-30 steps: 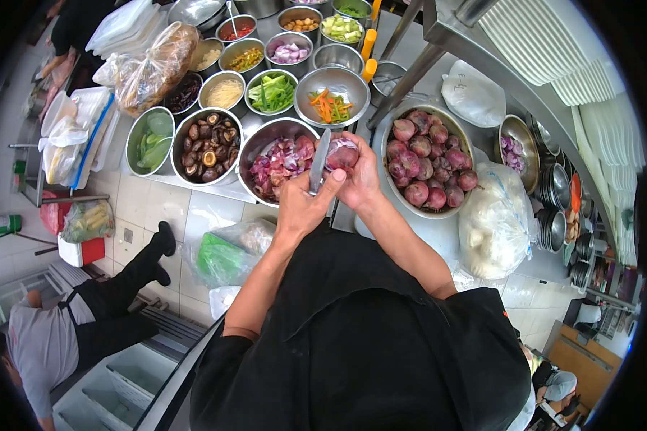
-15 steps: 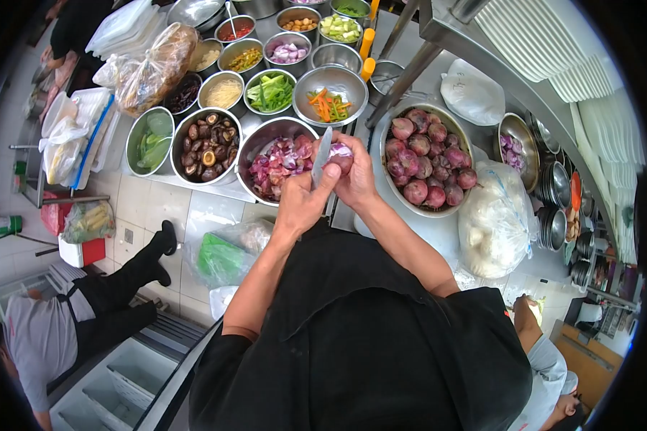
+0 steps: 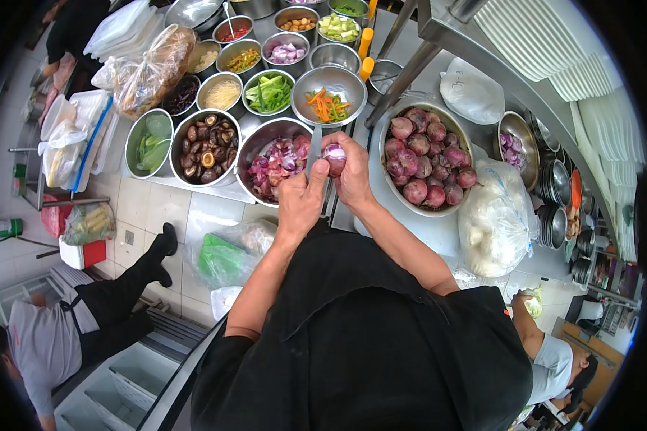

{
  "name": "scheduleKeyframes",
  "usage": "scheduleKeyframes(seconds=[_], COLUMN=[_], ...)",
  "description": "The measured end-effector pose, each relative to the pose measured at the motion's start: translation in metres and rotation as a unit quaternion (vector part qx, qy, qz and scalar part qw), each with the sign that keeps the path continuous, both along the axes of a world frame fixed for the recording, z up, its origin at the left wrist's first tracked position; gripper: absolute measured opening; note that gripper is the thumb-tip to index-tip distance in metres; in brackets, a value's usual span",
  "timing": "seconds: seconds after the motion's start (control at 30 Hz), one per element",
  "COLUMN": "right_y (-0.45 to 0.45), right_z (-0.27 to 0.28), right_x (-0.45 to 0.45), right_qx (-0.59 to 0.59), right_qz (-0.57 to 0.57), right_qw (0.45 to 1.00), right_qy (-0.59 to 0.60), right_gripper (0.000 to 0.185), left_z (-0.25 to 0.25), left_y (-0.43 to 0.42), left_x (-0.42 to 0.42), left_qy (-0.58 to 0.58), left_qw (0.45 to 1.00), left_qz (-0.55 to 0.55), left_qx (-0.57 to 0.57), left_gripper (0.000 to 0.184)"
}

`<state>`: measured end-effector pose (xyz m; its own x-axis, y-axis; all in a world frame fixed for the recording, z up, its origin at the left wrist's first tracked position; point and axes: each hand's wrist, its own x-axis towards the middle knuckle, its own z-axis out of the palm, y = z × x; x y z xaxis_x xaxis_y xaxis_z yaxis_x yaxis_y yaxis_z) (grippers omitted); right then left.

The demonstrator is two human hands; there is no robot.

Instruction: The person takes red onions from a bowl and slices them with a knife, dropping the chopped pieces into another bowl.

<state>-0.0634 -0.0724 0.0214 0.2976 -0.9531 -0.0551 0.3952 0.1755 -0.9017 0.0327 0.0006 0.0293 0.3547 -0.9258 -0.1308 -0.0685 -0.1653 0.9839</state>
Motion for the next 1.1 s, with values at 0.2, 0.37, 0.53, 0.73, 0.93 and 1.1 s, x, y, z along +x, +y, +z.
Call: scheduleKeyframes(seconds=[0.2,0.37,0.53,0.73,0.93,1.1], right_y=[0.001,-0.001,0.0,-0.011,-0.013,-0.016], right_z=[0.007,0.004,0.01,0.003,0.006,-0.002], right_x=[0.005,0.007,0.012,0.005,0.003,-0.003], right_qx=[0.024,0.041,0.087,0.181,0.276,0.297], right_qz=[-0.058,-0.081,-0.044,-0.008,0.028,0.113], right_qw=[0.996,0.992,0.994,0.983,0.954,0.933], right_qy=[0.057,0.084,0.057,0.001,-0.111,-0.167], right_gripper=[0.038,0.043,0.046,0.06,0.061,0.064], left_z=[0.011,0.006,0.01,0.008,0.018,-0.017], left_y=[0.0,0.006,0.014,0.027,0.005,0.0], left_x=[-0.002,-0.007,0.003,0.019,0.052,0.072], left_qy=[-0.136,-0.088,-0.038,-0.066,-0.231,-0.408], left_qw=[0.988,0.994,0.997,0.996,0.967,0.9], left_qz=[0.037,0.003,0.0,0.037,0.07,0.064], left_qx=[-0.055,-0.07,-0.066,-0.041,0.082,0.137], left_gripper=[0.048,0.043,0.042,0.044,0.052,0.05])
